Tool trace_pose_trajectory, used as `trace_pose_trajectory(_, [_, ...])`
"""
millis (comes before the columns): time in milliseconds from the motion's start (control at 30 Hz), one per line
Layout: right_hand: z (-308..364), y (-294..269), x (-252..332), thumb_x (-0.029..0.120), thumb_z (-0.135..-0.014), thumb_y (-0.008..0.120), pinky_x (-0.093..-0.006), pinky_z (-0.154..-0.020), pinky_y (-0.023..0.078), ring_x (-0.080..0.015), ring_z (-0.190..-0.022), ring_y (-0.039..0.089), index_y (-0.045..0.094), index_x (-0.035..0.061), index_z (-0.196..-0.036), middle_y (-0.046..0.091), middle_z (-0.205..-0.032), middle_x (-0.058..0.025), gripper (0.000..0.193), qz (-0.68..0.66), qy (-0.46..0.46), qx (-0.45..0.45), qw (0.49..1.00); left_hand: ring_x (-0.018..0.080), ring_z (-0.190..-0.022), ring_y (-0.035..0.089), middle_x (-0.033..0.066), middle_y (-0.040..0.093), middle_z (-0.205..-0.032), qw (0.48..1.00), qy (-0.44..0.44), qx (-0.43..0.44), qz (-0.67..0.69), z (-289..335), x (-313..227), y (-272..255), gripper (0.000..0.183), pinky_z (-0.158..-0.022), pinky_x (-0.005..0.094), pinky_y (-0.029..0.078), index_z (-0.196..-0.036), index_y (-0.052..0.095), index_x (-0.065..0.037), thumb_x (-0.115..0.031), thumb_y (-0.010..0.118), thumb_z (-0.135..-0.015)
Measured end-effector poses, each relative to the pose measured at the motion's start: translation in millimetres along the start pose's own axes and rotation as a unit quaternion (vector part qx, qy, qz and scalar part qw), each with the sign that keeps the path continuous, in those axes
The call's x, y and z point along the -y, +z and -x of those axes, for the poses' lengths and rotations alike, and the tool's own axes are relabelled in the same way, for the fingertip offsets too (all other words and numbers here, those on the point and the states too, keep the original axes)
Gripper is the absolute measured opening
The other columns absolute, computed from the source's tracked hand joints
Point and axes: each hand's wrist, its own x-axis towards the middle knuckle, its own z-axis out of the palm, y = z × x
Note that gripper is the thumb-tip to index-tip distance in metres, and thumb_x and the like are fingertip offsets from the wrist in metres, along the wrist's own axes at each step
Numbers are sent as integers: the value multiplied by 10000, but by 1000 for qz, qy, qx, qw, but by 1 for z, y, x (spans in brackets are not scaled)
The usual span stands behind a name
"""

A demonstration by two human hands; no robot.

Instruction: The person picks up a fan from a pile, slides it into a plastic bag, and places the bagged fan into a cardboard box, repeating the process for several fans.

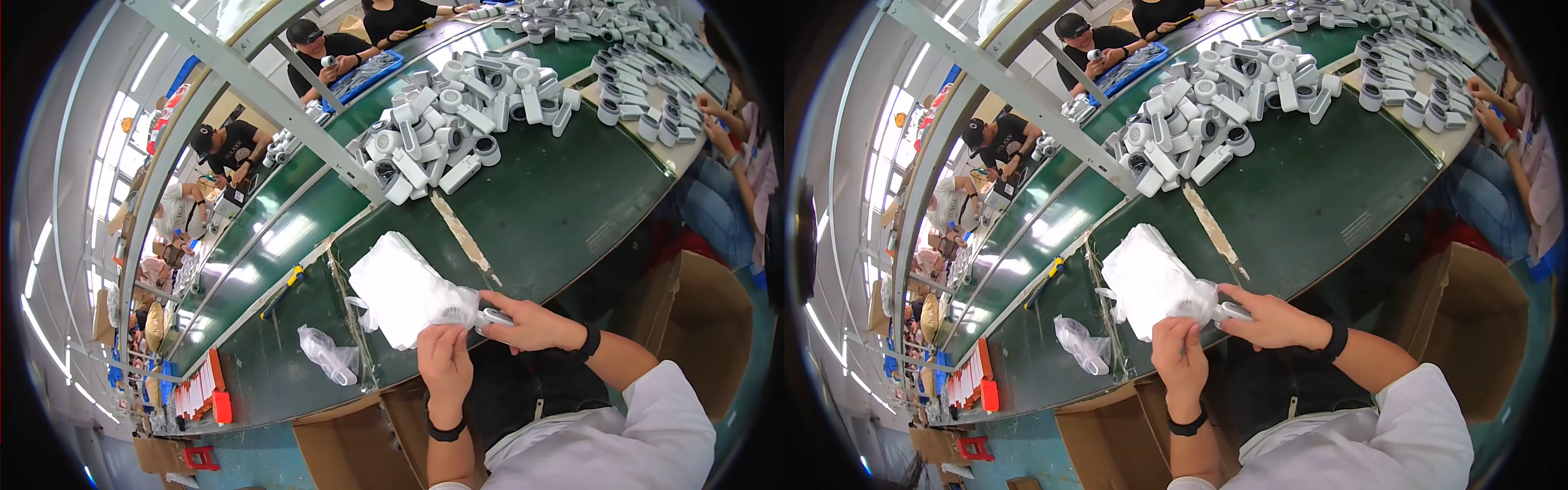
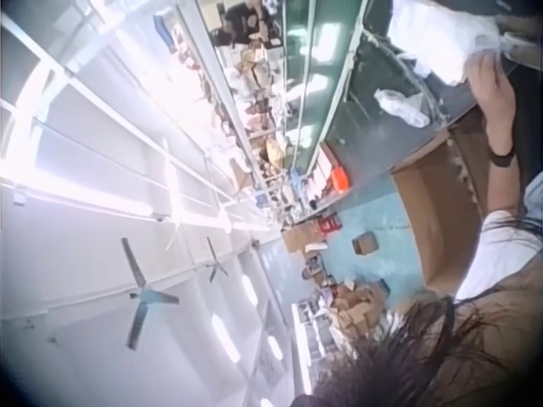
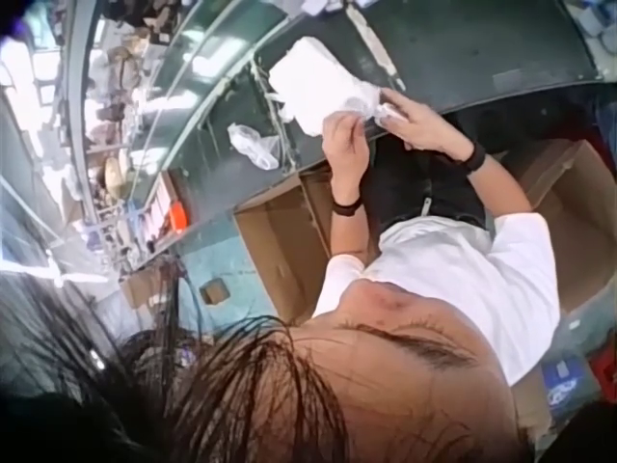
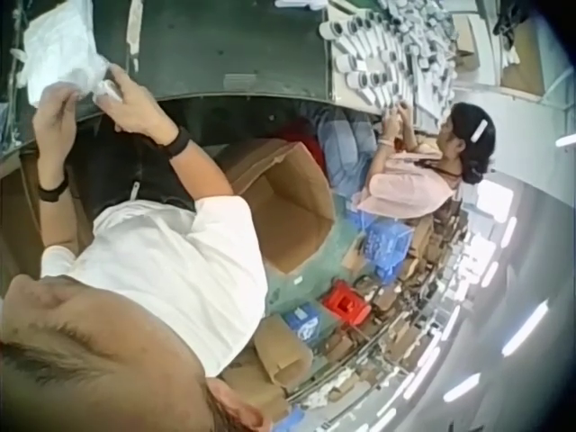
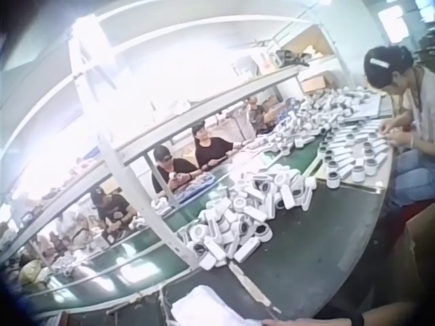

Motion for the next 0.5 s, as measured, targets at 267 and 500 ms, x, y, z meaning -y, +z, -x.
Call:
trace_pose_trajectory(267, [-6, 10, -14, 222, -914, 581, -294, -612, 557, -171, -583, 646, -124, 81, -1517, 560, -1279, -291, 938, -66, -92, -68, 991, 265, -765, 592, 131, 619, -867, 986, -49, 81, 136, 15, -6, 9, 41, -691, 324, 478, -943, 622, -4, -29, 618, -910])
trace_pose_trajectory(500, [-6, 11, -10, 160, -918, 579, -301, -632, 562, -163, -611, 653, -152, 97, -1515, 574, -1245, -267, 946, -32, -101, -51, 993, 311, -766, 597, 145, 611, -896, 999, -6, -41, 24, 14, -6, 9, 94, -674, 346, 491, -930, 604, 8, 48, 632, -850])
